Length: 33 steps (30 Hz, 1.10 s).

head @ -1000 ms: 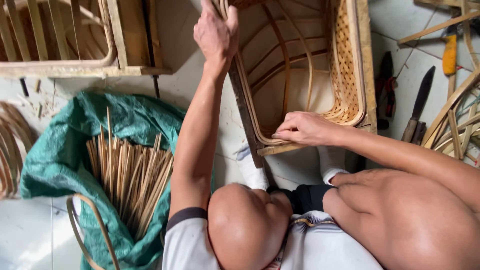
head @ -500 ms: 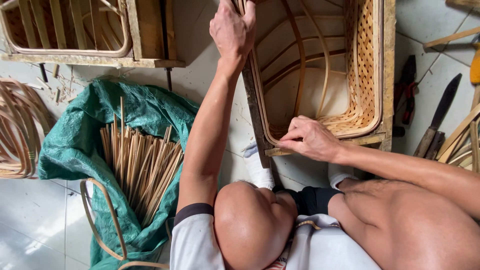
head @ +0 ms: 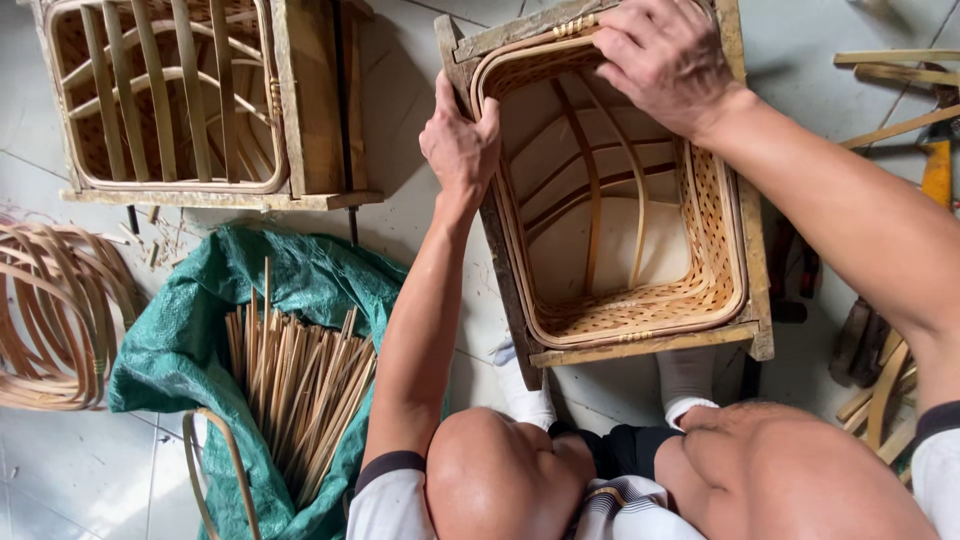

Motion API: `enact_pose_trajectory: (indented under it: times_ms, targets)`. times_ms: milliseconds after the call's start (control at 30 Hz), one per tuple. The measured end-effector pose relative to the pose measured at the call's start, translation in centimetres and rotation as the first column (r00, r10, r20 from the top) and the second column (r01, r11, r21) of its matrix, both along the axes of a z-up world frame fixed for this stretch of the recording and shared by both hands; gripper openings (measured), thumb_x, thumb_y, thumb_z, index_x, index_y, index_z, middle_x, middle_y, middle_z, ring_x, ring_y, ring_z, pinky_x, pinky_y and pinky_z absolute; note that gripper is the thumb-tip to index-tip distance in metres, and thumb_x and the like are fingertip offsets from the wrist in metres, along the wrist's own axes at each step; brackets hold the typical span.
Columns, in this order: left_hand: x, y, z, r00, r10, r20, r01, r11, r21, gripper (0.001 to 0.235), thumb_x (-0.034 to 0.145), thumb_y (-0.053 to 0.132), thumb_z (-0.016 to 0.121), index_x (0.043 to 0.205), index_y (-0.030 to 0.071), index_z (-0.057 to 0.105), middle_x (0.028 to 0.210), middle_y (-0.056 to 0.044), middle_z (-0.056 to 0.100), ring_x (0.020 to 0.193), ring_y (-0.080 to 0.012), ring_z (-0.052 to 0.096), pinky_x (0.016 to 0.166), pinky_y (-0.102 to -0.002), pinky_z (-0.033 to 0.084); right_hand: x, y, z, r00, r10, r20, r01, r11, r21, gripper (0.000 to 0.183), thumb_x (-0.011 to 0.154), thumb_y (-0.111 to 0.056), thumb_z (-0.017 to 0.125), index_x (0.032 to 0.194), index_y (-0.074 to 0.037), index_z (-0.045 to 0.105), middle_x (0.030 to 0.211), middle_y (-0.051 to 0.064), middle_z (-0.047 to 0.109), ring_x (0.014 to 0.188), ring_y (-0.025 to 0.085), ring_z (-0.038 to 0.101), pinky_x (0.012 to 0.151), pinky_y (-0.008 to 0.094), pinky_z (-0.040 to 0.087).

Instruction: The person inserts thin bamboo strips into a wooden mold to form the basket frame, then uses a hammer to tap them into place. The person applies glue along the frame edges to secure the strips.

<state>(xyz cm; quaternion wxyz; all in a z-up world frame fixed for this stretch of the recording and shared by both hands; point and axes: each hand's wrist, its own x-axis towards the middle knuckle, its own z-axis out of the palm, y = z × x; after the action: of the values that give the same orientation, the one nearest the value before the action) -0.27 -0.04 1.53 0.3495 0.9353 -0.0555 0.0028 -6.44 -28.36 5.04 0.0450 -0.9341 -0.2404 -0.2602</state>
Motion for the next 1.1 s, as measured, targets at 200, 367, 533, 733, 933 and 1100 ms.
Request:
enact_pose_trajectory:
  times_ms: [200, 367, 533, 733, 933, 1100]
  targets:
    - [-0.4, 0.0, 1.3, 0.999, -0.042, 0.034, 0.043, 0.999, -0.022, 0.056, 0.088, 0.031, 0.065, 0.136, 0.008, 0.049, 0.086, -0.015, 0.078, 0.073, -0.0339, 0.076, 0.074, -0.044, 0.061, 1.4, 0.8, 0.8, 0.996, 0.085, 0.017, -0.085, 0.996, 0.040, 0.027, 0.100, -0.024, 0.083, 0.119, -0.008, 0.072, 0.120, 0.008, 0.068, 0.121, 0.021, 0.062, 0.103, 0.035, 0.056]
    - [-0.9, 0.1, 1.6, 0.995, -0.057, 0.076, 0.057, 0.998, 0.000, 0.063, 0.089, 0.031, 0.067, 0.142, 0.005, 0.044, 0.093, -0.020, 0.076, 0.080, -0.0396, 0.075, 0.076, -0.047, 0.060, 5.6, 6.6, -0.7, 0.967, 0.228, 0.112, -0.230, 0.973, 0.005, 0.018, 0.099, -0.011, 0.074, 0.117, -0.010, 0.072, 0.122, 0.003, 0.070, 0.120, 0.018, 0.064, 0.105, 0.031, 0.054]
    - [-0.8, 0.0, 1.9, 0.994, -0.062, 0.091, 0.065, 0.998, -0.025, 0.066, 0.089, 0.029, 0.067, 0.144, 0.004, 0.041, 0.096, -0.021, 0.075, 0.081, -0.0399, 0.075, 0.075, -0.047, 0.060, 8.3, 8.3, -1.9, 0.940, 0.325, 0.108, -0.328, 0.944, 0.017, 0.012, 0.096, -0.012, 0.073, 0.108, -0.011, 0.076, 0.109, 0.001, 0.069, 0.108, 0.017, 0.064, 0.097, 0.032, 0.053]
    - [-1.1, -0.1, 1.4, 0.997, -0.044, 0.062, 0.047, 0.998, -0.050, 0.063, 0.088, 0.028, 0.068, 0.143, 0.007, 0.044, 0.098, -0.019, 0.076, 0.083, -0.0372, 0.076, 0.076, -0.045, 0.061, 7.7, 7.4, -1.7, 0.923, 0.357, 0.140, -0.371, 0.925, 0.083, 0.017, 0.093, -0.010, 0.074, 0.109, -0.009, 0.078, 0.108, 0.000, 0.071, 0.107, 0.016, 0.065, 0.097, 0.033, 0.054]
    - [-0.9, -0.1, 1.0, 0.993, -0.038, 0.112, 0.043, 0.998, -0.042, 0.063, 0.089, 0.029, 0.068, 0.142, 0.007, 0.043, 0.097, -0.019, 0.076, 0.083, -0.0372, 0.076, 0.075, -0.045, 0.061, 7.6, 8.1, 0.1, 0.954, 0.276, 0.114, -0.285, 0.955, 0.080, 0.023, 0.092, -0.014, 0.082, 0.113, -0.011, 0.075, 0.110, 0.002, 0.069, 0.108, 0.019, 0.066, 0.096, 0.033, 0.054]
    - [-1.1, 0.1, 1.0, 0.998, -0.007, 0.057, 0.008, 1.000, -0.019, 0.062, 0.087, 0.028, 0.067, 0.142, 0.009, 0.045, 0.089, -0.017, 0.076, 0.078, -0.0362, 0.076, 0.075, -0.045, 0.061, 2.8, 2.2, 2.1, 0.997, 0.030, -0.075, -0.022, 0.994, 0.111, 0.044, 0.083, -0.029, 0.090, 0.112, -0.005, 0.069, 0.109, 0.010, 0.068, 0.099, 0.023, 0.066, 0.089, 0.034, 0.058]
